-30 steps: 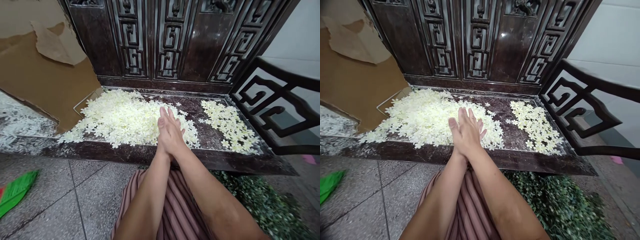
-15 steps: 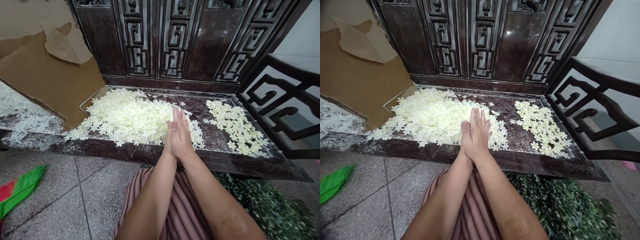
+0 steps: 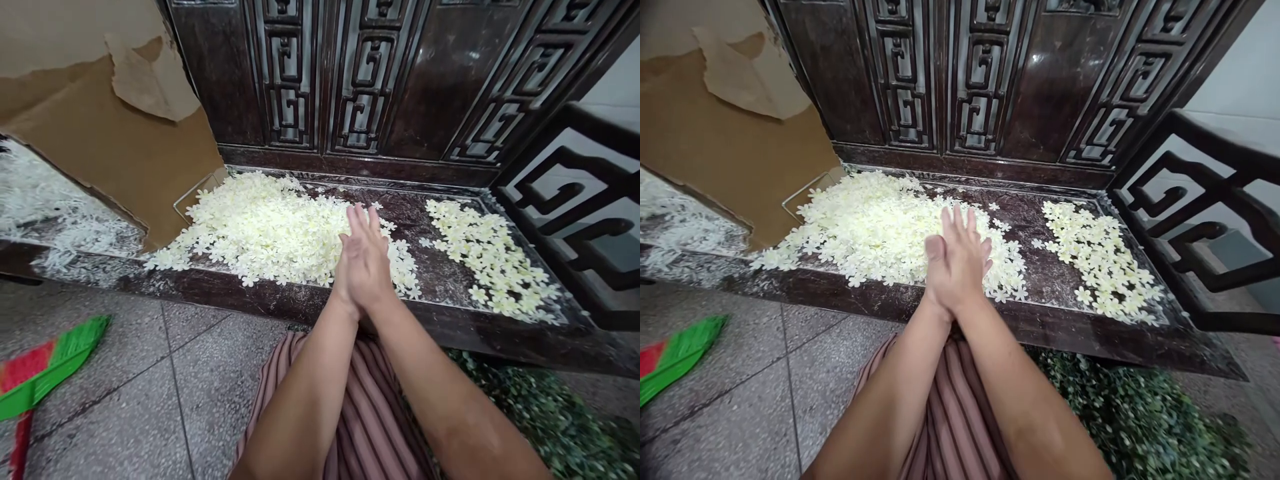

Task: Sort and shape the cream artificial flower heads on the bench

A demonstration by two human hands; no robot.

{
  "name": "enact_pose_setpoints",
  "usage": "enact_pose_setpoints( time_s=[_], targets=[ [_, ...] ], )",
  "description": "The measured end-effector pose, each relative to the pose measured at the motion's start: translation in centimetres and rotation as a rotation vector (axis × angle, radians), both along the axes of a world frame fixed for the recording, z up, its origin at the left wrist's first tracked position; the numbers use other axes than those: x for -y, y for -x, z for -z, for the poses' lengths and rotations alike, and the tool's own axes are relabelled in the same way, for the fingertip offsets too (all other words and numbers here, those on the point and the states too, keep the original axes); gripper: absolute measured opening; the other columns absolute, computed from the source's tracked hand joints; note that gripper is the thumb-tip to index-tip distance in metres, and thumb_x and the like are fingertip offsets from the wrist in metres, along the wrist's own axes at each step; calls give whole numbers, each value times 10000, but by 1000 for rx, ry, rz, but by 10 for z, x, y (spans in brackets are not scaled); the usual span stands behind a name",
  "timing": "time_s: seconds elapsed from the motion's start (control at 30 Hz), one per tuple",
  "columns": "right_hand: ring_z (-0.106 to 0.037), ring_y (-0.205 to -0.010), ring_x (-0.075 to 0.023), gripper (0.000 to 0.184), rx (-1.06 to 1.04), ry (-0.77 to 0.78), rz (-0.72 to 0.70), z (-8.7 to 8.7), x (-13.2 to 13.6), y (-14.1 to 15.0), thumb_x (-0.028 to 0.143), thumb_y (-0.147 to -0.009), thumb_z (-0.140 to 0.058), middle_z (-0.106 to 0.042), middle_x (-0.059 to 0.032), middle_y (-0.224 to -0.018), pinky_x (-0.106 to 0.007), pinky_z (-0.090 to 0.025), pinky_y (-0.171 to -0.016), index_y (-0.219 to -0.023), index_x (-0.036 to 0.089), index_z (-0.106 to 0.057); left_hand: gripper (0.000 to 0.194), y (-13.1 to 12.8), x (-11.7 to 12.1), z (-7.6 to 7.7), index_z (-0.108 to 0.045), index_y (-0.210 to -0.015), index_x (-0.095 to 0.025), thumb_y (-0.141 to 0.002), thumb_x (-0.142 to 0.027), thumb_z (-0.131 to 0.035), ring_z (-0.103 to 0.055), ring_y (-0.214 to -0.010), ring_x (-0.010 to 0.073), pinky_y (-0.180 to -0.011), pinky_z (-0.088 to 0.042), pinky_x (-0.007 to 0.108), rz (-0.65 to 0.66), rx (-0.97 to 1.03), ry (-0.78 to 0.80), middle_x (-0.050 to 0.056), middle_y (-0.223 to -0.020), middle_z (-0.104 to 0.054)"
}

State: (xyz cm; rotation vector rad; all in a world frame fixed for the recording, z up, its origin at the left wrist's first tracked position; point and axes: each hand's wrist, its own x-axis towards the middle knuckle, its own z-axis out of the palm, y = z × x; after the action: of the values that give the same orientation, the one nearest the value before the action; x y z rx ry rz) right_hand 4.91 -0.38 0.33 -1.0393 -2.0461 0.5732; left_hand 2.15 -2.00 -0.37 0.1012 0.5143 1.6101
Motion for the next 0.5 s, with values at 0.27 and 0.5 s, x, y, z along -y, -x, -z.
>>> enact_pose_setpoints(
  time_s=[0.27, 0.5],
  targets=[
    [-36, -1406, -280, 834, -6, -15, 90, 18, -24, -10, 656, -831, -16, -259, -112, -1493, -568, -119, -1102, -1404, 128, -312, 686, 5, 3, 1, -556, -1213, -120, -867, -599, -208, -238, -1370, 241, -1119, -235, 380, 21, -17, -169, 87, -1346, -504],
    [-70, -1406, -261, 781, 27, 21, -66, 5, 9, -2, 673, -821, -36, -271, -54, -1493, -591, -110, -1098, -1422, 230, -267, 479, -6, -1, 4, -380, -1351, -293, -944, -357, -134, -312, -1341, 162, -1117, -253, 354, -210, -35, -54, -55, -1436, -387]
  ],
)
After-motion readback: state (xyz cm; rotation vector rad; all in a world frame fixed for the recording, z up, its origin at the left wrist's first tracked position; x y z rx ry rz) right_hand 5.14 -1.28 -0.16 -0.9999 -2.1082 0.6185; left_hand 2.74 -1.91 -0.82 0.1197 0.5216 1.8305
